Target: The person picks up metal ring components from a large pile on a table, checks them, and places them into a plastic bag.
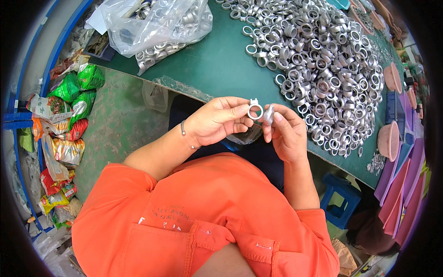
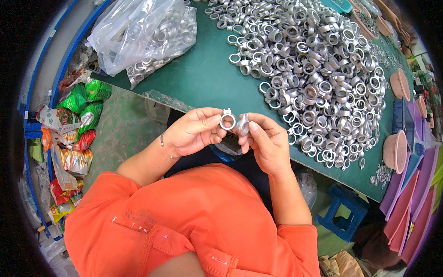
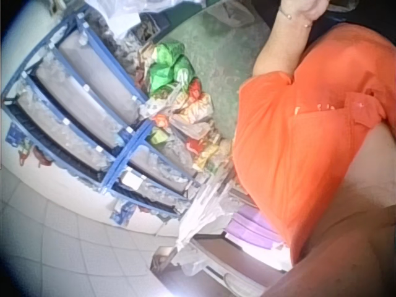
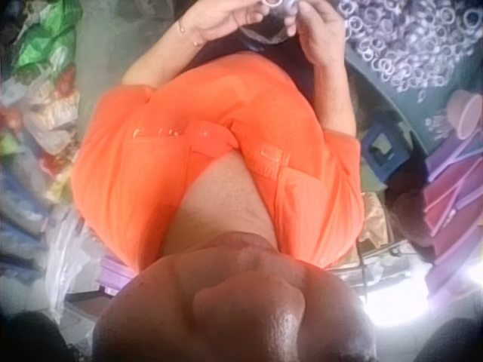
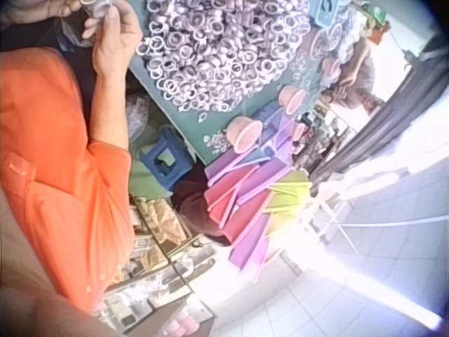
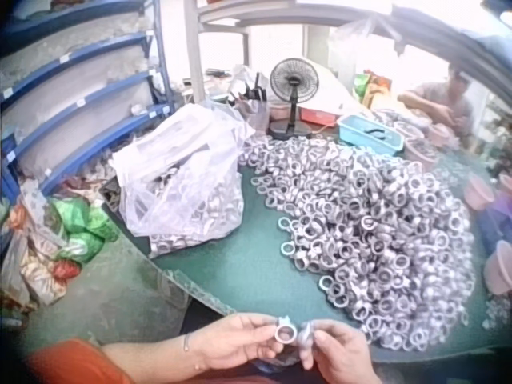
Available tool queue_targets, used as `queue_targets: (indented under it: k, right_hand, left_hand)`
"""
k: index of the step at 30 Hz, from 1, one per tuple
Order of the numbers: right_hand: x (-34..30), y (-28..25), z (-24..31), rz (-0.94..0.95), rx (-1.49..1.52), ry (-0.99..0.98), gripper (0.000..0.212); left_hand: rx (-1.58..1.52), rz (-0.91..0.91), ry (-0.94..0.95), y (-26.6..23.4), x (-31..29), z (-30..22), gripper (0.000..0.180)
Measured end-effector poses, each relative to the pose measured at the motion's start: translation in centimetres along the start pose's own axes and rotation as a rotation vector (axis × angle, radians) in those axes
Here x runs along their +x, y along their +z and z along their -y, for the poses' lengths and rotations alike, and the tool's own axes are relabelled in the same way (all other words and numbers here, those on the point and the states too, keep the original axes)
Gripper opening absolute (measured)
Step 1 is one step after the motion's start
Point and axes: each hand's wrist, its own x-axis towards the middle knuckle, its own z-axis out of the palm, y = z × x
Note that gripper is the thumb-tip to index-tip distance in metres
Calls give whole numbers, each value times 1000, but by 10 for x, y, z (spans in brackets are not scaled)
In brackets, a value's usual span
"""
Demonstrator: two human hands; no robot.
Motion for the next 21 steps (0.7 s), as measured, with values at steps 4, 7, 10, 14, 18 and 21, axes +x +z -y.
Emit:
queue_targets:
  k: [4,7,10,14,18,21]
  right_hand:
    - [-2,2,2,20,-71,36,23]
    - [-4,1,3,39,-210,27,20]
    - [-12,6,7,212,-783,-170,22]
    - [-28,23,-4,198,-1143,-316,19]
    - [-13,30,11,119,-1344,-415,24]
    - [31,28,37,5,-1717,-719,37]
  left_hand:
    - [64,-35,-14,2,-1,1,25]
    - [310,-102,-3,11,-6,-1,22]
    - [658,2,37,5,-21,7,22]
    - [1320,-117,-161,4,-30,8,18]
    - [1313,-212,179,-4,-33,16,23]
    - [1624,-102,554,14,-4,-22,19]
